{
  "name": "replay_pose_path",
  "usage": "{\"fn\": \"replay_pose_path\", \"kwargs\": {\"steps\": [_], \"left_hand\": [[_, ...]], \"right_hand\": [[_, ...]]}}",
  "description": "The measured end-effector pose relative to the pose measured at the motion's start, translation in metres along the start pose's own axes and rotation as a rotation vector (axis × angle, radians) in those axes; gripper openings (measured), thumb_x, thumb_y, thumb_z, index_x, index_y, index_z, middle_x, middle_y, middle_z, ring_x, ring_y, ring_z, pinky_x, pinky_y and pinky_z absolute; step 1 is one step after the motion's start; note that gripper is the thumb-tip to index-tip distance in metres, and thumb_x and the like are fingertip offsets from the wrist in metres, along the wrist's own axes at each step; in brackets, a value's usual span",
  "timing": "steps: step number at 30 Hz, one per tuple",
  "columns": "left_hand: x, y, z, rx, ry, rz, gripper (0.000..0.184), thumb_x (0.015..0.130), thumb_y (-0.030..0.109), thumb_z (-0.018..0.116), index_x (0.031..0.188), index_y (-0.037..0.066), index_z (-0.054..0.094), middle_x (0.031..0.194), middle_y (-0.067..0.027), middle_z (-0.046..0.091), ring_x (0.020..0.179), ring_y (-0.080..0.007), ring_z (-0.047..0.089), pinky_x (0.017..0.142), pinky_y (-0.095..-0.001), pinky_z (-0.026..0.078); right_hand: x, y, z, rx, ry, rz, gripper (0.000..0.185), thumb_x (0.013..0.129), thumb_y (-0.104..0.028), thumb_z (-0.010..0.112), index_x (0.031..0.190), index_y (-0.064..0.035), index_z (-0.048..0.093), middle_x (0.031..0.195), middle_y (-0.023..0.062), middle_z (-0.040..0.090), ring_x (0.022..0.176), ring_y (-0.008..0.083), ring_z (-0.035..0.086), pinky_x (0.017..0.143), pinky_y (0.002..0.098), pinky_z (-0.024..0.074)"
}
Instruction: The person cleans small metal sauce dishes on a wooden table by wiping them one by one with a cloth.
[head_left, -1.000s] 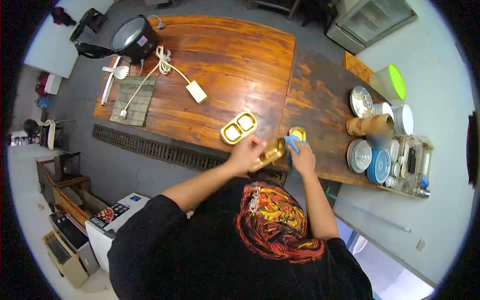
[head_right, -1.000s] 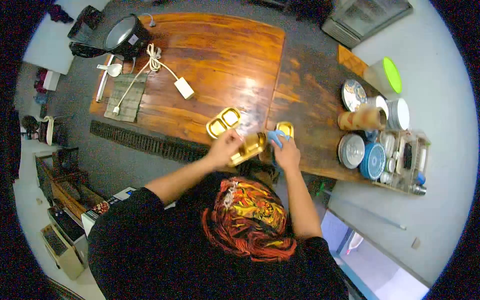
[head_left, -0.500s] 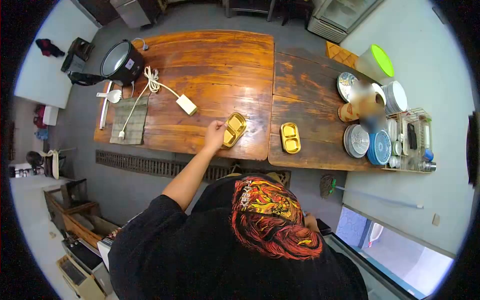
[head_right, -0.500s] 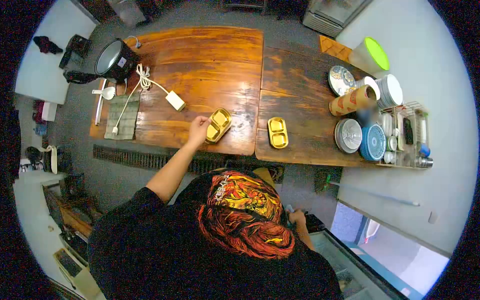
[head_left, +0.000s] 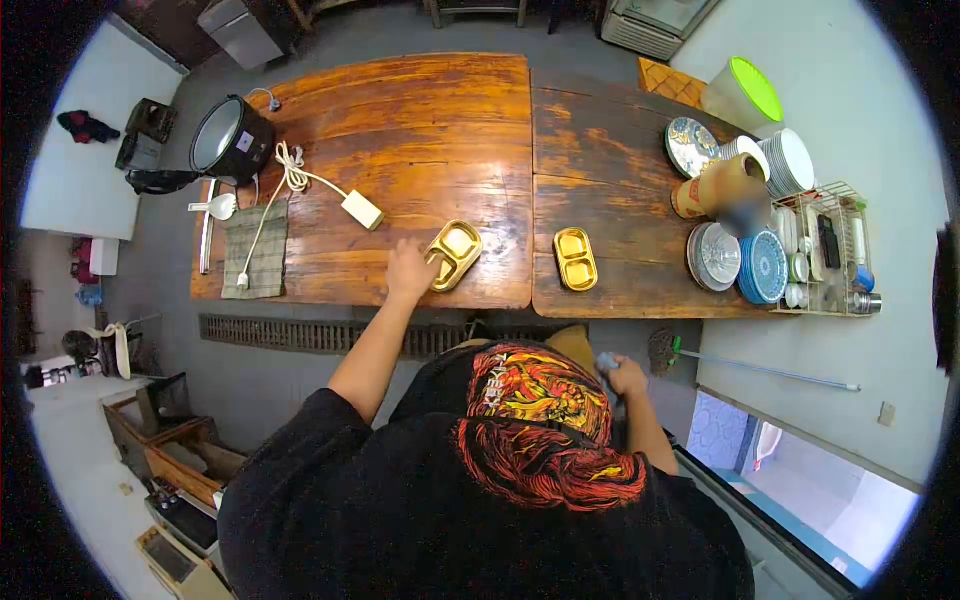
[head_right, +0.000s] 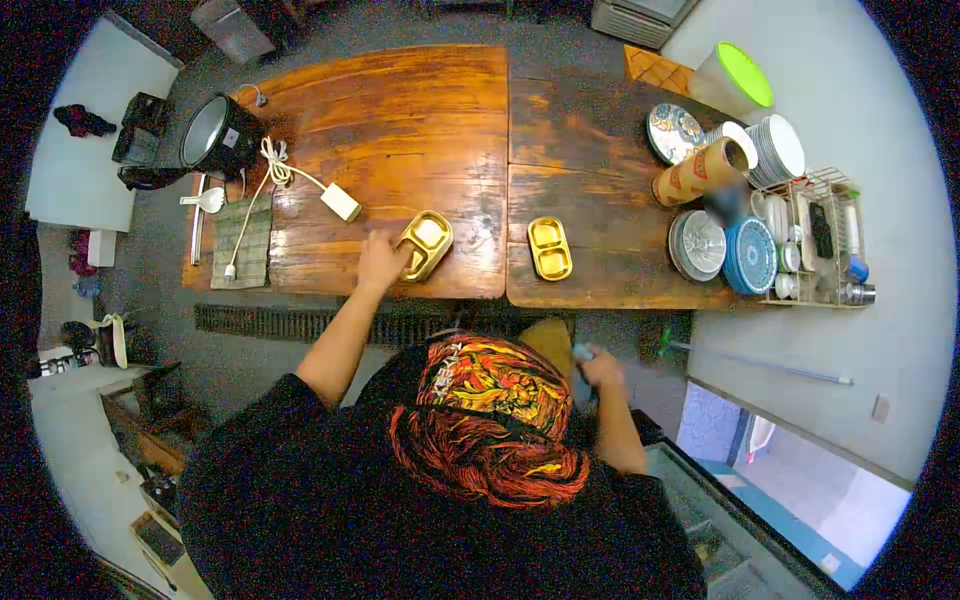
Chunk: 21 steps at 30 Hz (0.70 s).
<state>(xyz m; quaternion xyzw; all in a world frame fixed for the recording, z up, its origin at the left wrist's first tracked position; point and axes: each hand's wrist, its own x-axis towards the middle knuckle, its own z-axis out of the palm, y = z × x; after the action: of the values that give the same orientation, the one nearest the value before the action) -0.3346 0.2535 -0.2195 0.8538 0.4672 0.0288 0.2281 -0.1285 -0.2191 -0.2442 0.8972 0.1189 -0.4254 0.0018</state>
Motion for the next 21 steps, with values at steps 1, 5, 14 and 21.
{"fn": "replay_pose_path", "kwargs": {"steps": [1, 5, 14, 21], "left_hand": [[-0.004, 0.003, 0.0, 0.005, -0.006, -0.002, 0.056, 0.077, 0.041, 0.074, 0.115, 0.002, 0.062, 0.103, -0.0174, 0.064, 0.094, -0.0358, 0.061, 0.076, -0.045, 0.052], [-0.016, 0.03, -0.002, 0.112, 0.009, 0.068, 0.08, 0.073, 0.043, 0.075, 0.135, 0.001, 0.049, 0.116, -0.0222, 0.058, 0.098, -0.0377, 0.06, 0.086, -0.0444, 0.05], [-0.048, 0.086, -0.007, 0.364, 0.256, 0.323, 0.09, 0.073, 0.04, 0.075, 0.145, 0.001, 0.035, 0.122, -0.0242, 0.054, 0.102, -0.0389, 0.057, 0.095, -0.0465, 0.044], [-0.061, 0.15, 0.073, -0.254, -0.337, 0.246, 0.043, 0.079, 0.027, 0.068, 0.111, 0.001, 0.06, 0.085, -0.0146, 0.065, 0.071, -0.0305, 0.061, 0.067, -0.0404, 0.051]], "right_hand": [[0.002, 0.002, -0.004, 0.11, 0.026, 0.022, 0.058, 0.083, -0.052, 0.062, 0.124, -0.0114, 0.066, 0.121, 0.0155, 0.067, 0.105, 0.0328, 0.065, 0.089, 0.0388, 0.0514], [0.022, 0.036, 0.003, 0.192, 0.061, 0.001, 0.058, 0.084, -0.049, 0.064, 0.127, -0.0104, 0.064, 0.121, 0.0166, 0.067, 0.106, 0.0354, 0.064, 0.09, 0.0391, 0.0511], [0.017, 0.06, -0.028, 0.216, -0.23, 0.058, 0.061, 0.083, -0.05, 0.066, 0.127, -0.0075, 0.062, 0.12, 0.0173, 0.066, 0.103, 0.0348, 0.064, 0.088, 0.0386, 0.0513], [0.035, 0.1, -0.066, 0.662, -0.423, -0.053, 0.062, 0.085, -0.048, 0.065, 0.13, -0.007, 0.058, 0.12, 0.0195, 0.064, 0.099, 0.0331, 0.063, 0.082, 0.038, 0.0516]]}}
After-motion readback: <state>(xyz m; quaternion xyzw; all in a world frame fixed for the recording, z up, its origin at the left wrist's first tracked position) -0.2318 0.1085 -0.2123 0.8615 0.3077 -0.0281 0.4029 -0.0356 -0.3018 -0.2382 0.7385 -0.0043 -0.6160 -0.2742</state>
